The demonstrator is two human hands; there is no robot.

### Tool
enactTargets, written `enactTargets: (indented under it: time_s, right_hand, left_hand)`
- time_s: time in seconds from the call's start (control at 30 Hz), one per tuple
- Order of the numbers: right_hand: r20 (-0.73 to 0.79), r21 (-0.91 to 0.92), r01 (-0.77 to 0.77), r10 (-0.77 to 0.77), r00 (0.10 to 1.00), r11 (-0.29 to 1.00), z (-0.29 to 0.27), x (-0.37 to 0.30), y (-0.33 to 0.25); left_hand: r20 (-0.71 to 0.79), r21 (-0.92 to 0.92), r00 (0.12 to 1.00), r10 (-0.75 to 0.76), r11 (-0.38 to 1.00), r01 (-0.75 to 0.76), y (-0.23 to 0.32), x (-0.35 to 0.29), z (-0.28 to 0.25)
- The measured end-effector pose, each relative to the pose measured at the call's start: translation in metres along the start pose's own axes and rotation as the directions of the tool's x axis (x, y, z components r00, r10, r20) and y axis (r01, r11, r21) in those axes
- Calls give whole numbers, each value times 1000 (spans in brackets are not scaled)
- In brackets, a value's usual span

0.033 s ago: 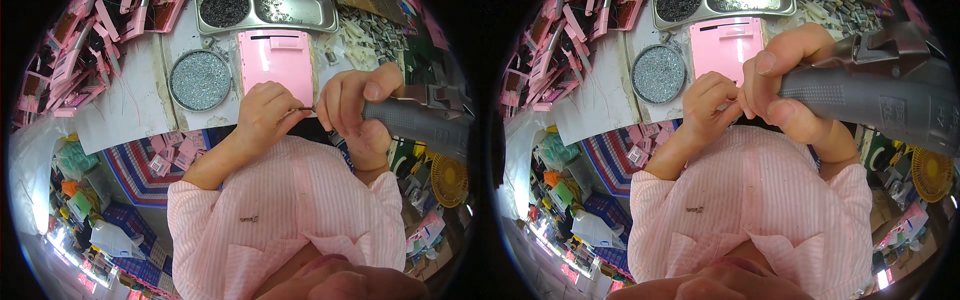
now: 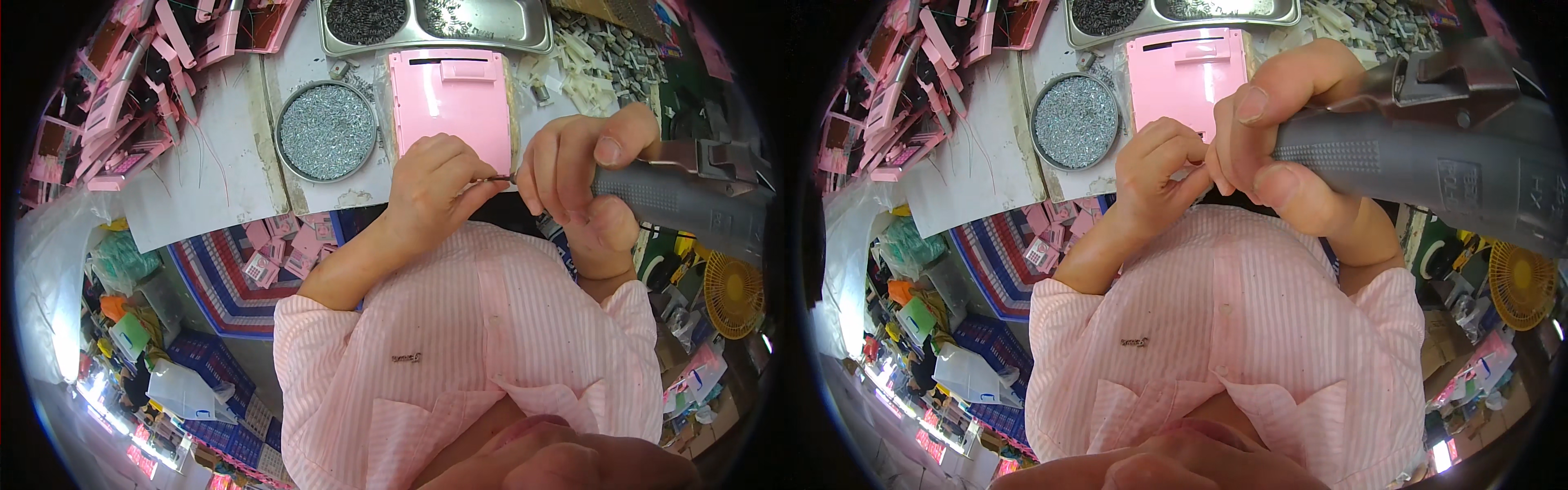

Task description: Assembling and soldering components for a pink toy electronic device.

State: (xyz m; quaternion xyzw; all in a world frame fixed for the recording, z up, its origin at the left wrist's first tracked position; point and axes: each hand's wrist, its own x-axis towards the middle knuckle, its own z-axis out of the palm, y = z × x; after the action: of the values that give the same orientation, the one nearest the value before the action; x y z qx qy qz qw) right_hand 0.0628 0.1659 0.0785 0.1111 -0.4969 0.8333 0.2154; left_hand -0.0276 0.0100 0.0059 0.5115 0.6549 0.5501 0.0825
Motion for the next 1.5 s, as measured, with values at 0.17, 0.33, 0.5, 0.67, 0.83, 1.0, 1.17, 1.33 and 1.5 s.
enactTargets:
  time_s: [0.17, 0.33, 0.5, 0.67, 0.83, 1.0, 1.17, 1.33, 1.5]
  right_hand:
    - [43, -17, 3, -2, 999, 1000, -4, -1, -5]
    - [-69, -37, -44, 41, 997, 998, 6, -10, -5]
    - [-121, 18, -126, 127, 984, 992, 6, -22, -11]
    - [-96, -189, -41, 23, 995, 981, -21, -44, 7]
    - [-154, -291, -59, 14, 988, 955, -28, -55, 26]
    - [-35, -320, -27, 17, 999, 947, -28, -56, 36]
    - [24, -326, -50, 61, 998, 944, -32, -54, 35]
    - [-67, -88, -9, 3, 998, 996, -23, -34, 5]
    - [-34, -143, -20, 15, 999, 990, -22, -32, 0]
  left_hand:
    - [13, -60, 997, -75, 995, 75, 3, 0, 2]
    - [90, -72, 992, -91, 993, 98, 6, -4, 5]
    - [222, -170, 968, -113, 974, 152, 12, -8, 6]
    - [118, 33, 992, -55, 998, 51, -13, 5, -1]
    - [227, 152, 974, 12, 987, -48, -28, 9, 2]
    - [229, 104, 973, 2, 994, -26, -27, 7, -1]
    - [286, 143, 958, 12, 988, -55, -26, 2, -1]
    - [184, 102, 976, 113, 986, -133, -18, -5, 13]
    - [164, 124, 982, 90, 986, -112, -16, -6, 23]
